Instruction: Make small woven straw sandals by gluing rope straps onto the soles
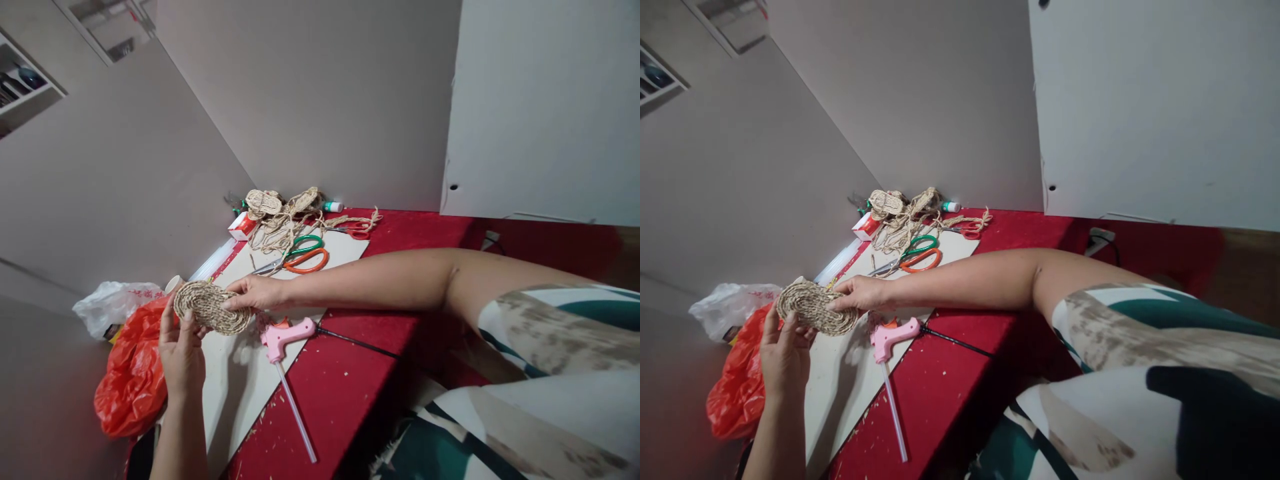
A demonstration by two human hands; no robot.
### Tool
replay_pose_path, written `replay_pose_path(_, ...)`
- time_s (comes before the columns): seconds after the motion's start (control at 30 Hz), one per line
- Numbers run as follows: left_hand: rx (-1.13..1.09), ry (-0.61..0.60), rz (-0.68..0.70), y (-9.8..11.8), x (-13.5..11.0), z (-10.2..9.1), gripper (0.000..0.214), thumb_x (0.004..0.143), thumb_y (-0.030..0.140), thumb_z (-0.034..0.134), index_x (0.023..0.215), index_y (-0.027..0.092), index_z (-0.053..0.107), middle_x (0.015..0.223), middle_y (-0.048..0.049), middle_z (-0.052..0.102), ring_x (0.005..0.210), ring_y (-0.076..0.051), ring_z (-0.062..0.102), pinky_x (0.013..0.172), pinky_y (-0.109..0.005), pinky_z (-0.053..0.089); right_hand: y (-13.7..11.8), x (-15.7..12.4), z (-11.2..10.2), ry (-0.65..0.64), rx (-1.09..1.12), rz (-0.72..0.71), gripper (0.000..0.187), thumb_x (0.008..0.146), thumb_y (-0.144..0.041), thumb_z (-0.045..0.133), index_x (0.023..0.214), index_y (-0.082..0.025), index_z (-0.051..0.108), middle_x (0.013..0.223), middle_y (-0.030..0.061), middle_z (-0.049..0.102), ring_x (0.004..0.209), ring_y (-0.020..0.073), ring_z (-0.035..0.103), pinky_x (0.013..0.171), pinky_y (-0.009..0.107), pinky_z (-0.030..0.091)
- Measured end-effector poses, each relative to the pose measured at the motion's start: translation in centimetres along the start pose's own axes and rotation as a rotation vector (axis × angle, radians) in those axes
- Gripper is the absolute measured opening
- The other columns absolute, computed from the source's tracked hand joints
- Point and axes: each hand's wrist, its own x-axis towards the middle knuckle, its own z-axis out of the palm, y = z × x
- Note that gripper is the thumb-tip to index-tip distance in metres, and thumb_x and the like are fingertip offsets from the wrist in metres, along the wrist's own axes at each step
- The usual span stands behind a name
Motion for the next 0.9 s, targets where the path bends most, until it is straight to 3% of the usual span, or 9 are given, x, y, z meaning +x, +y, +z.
replay_pose_path(0.1,-0.005,0.016,-0.011,-0.1,0.3,-0.2,0.048,0.073,0.033,0.075,0.119,0.031,0.063,0.108,-0.0047,0.068,0.072,-0.011,0.063,0.061,-0.022,0.052,0.0,-0.1,0.1,0.011,0.001,-0.001,0.003,0.084,-0.01,0.059,0.082,-0.009,0.062,0.067,-0.0017,0.06,0.058,0.0048,0.055,0.058,0.018,0.042)
replay_pose_path(0.3,0.003,0.041,0.001,0.2,0.6,-0.5,0.042,0.074,0.032,0.074,0.114,0.029,0.066,0.115,-0.006,0.067,0.083,-0.013,0.064,0.065,-0.023,0.053,-0.2,-0.4,0.1,0.006,-0.013,0.007,0.009,0.085,-0.01,0.058,0.075,-0.01,0.06,0.063,-0.0026,0.057,0.052,0.0049,0.051,0.053,0.019,0.039)
replay_pose_path(0.43,0.002,0.064,-0.006,0.2,0.7,-0.5,0.033,0.07,0.03,0.077,0.101,0.025,0.071,0.105,-0.0048,0.07,0.081,-0.013,0.064,0.065,-0.023,0.053,-0.1,-0.4,0.0,-0.003,-0.013,0.017,0.011,0.085,-0.011,0.059,0.074,-0.009,0.059,0.063,-0.002,0.056,0.051,0.0052,0.051,0.051,0.02,0.039)
replay_pose_path(0.6,-0.019,0.104,-0.015,-0.1,0.8,-0.6,0.027,0.067,0.028,0.079,0.092,0.022,0.07,0.093,-0.0025,0.071,0.08,-0.014,0.065,0.069,-0.027,0.055,0.2,0.3,-0.2,0.033,0.01,-0.001,0.019,0.089,-0.03,0.058,0.085,-0.011,0.062,0.073,0.0015,0.062,0.058,0.0066,0.056,0.053,0.018,0.044)
replay_pose_path(0.73,-0.045,0.137,-0.025,-0.3,1.0,-0.7,0.027,0.067,0.026,0.078,0.092,0.022,0.068,0.091,-0.0013,0.071,0.078,-0.013,0.065,0.07,-0.029,0.054,0.3,0.9,-0.6,0.059,0.052,0.027,0.039,0.091,-0.049,0.049,0.095,-0.013,0.063,0.084,0.0076,0.066,0.067,0.0131,0.063,0.06,0.027,0.053)
replay_pose_path(0.8,-0.058,0.144,-0.027,-0.3,1.0,-0.8,0.027,0.067,0.025,0.078,0.092,0.021,0.067,0.09,-0.0013,0.07,0.078,-0.013,0.065,0.071,-0.029,0.054,0.5,0.9,-0.8,0.026,0.042,0.026,0.036,0.086,-0.047,0.057,0.095,-0.013,0.063,0.087,0.0082,0.067,0.07,0.0137,0.064,0.061,0.027,0.055)
replay_pose_path(0.9,-0.081,0.159,-0.016,-0.3,1.1,-0.9,0.025,0.067,0.021,0.076,0.09,0.022,0.064,0.089,0.0003,0.069,0.079,-0.013,0.065,0.074,-0.031,0.053,0.8,0.8,-0.9,-0.034,-0.008,0.015,0.028,0.073,-0.029,0.073,0.095,-0.014,0.063,0.089,0.0059,0.068,0.071,0.0129,0.066,0.059,0.022,0.054)
